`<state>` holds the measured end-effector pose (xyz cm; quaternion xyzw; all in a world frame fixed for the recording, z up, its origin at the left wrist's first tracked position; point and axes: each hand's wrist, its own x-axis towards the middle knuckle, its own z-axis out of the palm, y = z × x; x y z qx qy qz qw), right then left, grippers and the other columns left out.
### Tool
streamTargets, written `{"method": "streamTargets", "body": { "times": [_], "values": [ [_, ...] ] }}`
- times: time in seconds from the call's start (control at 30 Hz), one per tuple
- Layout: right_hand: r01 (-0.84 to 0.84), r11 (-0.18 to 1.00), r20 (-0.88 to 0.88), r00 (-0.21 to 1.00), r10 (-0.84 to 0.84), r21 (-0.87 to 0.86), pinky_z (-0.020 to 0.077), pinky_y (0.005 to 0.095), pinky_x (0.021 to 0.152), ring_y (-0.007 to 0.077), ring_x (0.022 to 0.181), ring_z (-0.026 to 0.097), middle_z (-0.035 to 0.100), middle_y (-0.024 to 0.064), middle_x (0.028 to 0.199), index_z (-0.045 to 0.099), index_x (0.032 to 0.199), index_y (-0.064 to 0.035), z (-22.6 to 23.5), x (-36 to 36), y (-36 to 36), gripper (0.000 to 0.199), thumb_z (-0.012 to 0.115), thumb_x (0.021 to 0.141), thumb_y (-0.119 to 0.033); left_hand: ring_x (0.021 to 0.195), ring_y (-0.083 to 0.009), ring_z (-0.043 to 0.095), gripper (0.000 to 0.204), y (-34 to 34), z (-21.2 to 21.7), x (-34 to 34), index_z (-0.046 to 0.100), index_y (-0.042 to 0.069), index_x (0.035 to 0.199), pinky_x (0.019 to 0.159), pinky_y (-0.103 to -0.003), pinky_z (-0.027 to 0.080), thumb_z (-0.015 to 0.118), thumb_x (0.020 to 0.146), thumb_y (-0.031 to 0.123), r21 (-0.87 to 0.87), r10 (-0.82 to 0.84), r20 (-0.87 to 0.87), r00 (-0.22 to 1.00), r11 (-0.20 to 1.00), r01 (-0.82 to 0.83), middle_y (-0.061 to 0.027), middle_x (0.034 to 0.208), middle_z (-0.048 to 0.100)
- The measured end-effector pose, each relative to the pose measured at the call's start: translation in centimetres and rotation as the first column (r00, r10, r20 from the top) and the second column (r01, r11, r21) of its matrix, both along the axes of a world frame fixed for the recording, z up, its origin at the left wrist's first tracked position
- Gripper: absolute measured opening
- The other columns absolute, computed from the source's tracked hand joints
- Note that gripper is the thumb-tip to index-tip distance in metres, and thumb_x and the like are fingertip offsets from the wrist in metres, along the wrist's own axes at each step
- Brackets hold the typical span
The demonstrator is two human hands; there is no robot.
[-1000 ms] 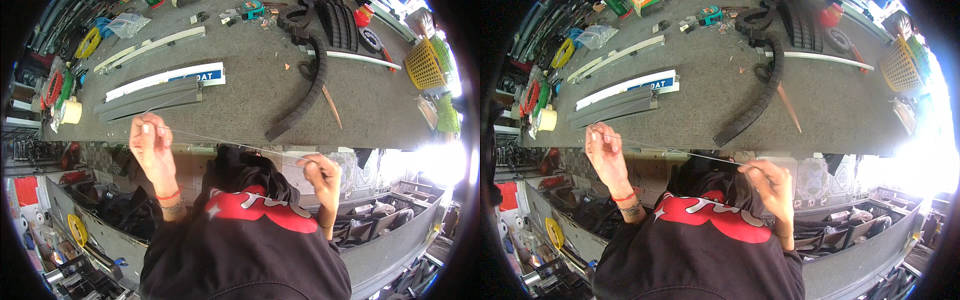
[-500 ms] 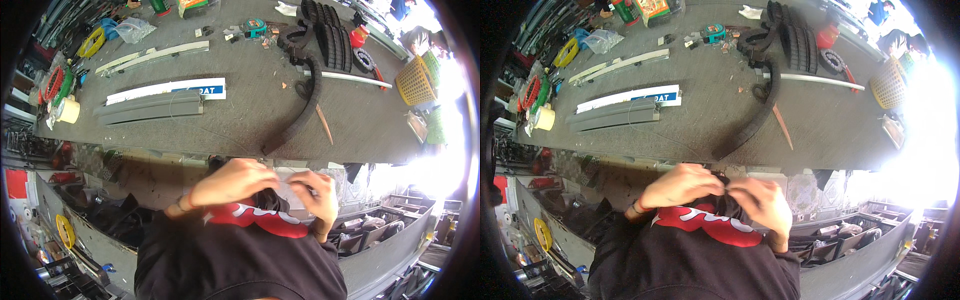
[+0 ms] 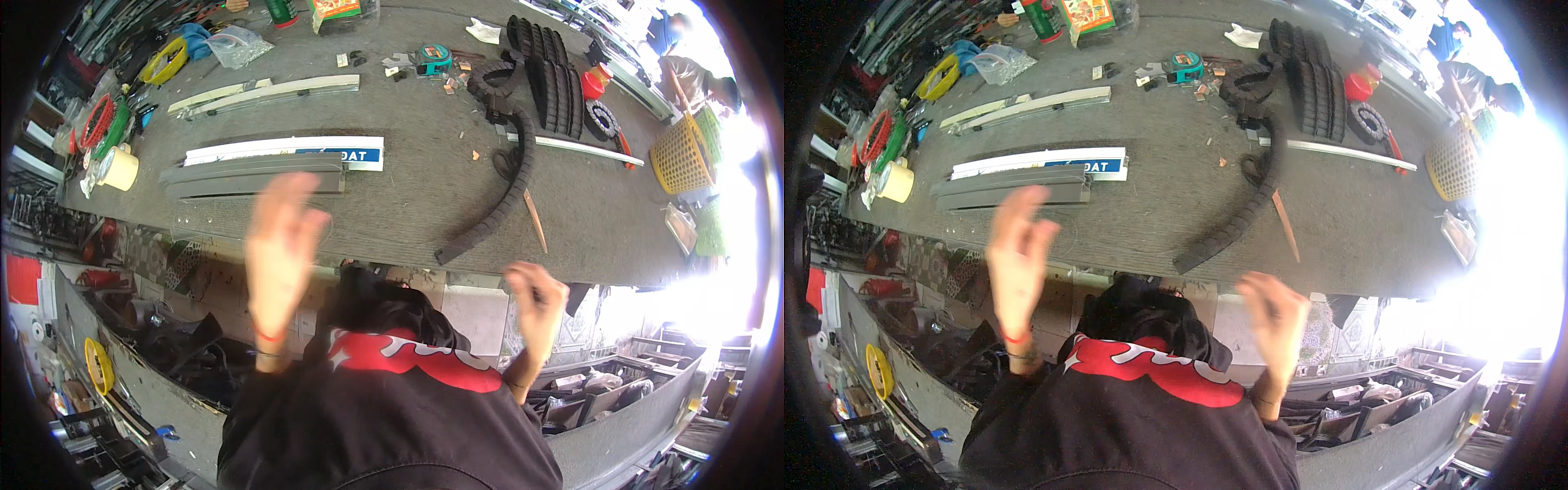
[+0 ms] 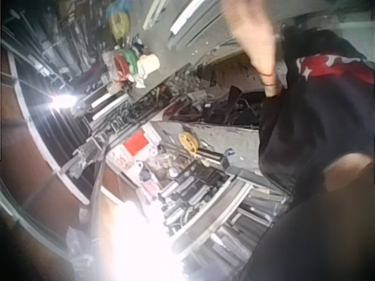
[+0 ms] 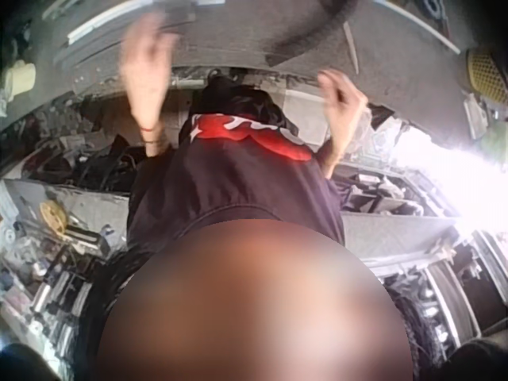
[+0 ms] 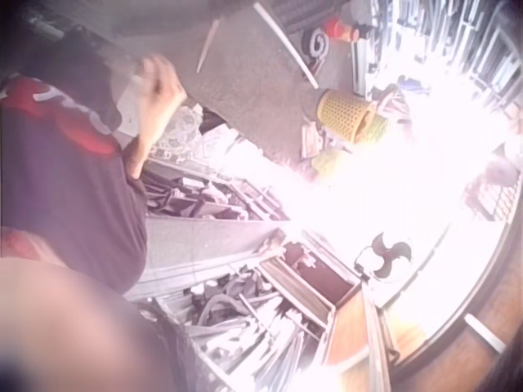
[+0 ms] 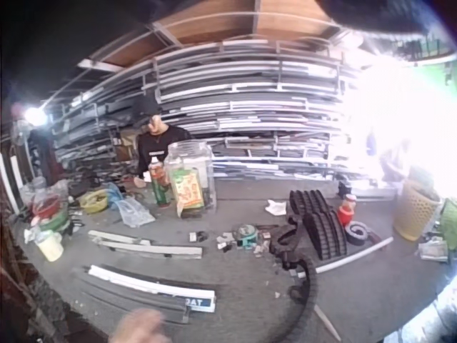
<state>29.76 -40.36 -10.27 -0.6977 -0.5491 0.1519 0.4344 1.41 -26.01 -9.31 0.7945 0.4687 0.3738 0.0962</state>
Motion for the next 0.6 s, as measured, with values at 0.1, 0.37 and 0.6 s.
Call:
{"method": "streamTargets", "body": {
  "times": [0.1, 0.37, 0.6],
  "values": [
    [-0.276, 0.961, -0.07, 0.959, 0.275, -0.012, 0.0511, 0.0313, 0.062, 0.0275, 0.069, 0.067, 0.067, 0.0142, 0.079, 0.066, 0.092, -0.0013, 0.5, -4.1, 2.3, 0.013, 0.066, 0.082, -0.009, 0.104, -0.0291, 0.061, 0.044, -3.6, -1.2, 5.8, 0.055, 0.008, 0.125, 0.084, -0.038, 0.051, 0.066, 0.082, 0.01, -0.161, -0.531, 0.079, 0.844, 0.828, 0.537, -0.0125, 0.117, 0.061],
    [-0.132, 0.99, -0.11, 0.986, 0.125, -0.058, 0.0478, 0.03, 0.06, 0.022, 0.069, 0.065, 0.065, 0.0096, 0.079, 0.06, 0.093, -0.0033, 0.5, -5.0, 3.9, 0.02, 0.072, 0.081, -0.014, 0.065, -0.0187, 0.062, 0.026, -3.6, -1.6, 4.9, 0.062, 0.002, 0.11, 0.061, -0.03, 0.051, 0.059, 0.085, -0.001, -0.315, -0.559, 0.315, 0.767, 0.701, 0.64, -0.0097, 0.086, 0.066],
    [-0.347, 0.926, 0.577, 0.729, 0.368, -0.151, 0.0257, 0.0512, 0.103, 0.0241, 0.109, 0.051, 0.056, 0.0064, 0.11, 0.06, 0.108, -0.009, -1.8, -0.9, 5.5, 0.041, 0.073, 0.071, -0.017, 0.054, -0.0069, 0.047, 0.023, -2.2, -1.8, 2.3, 0.066, 0.002, 0.098, 0.048, -0.024, 0.035, 0.047, 0.098, 0.016, -0.483, -0.041, 0.707, 0.706, 0.701, 0.524, -0.0005, 0.056, 0.052]
  ]
}}
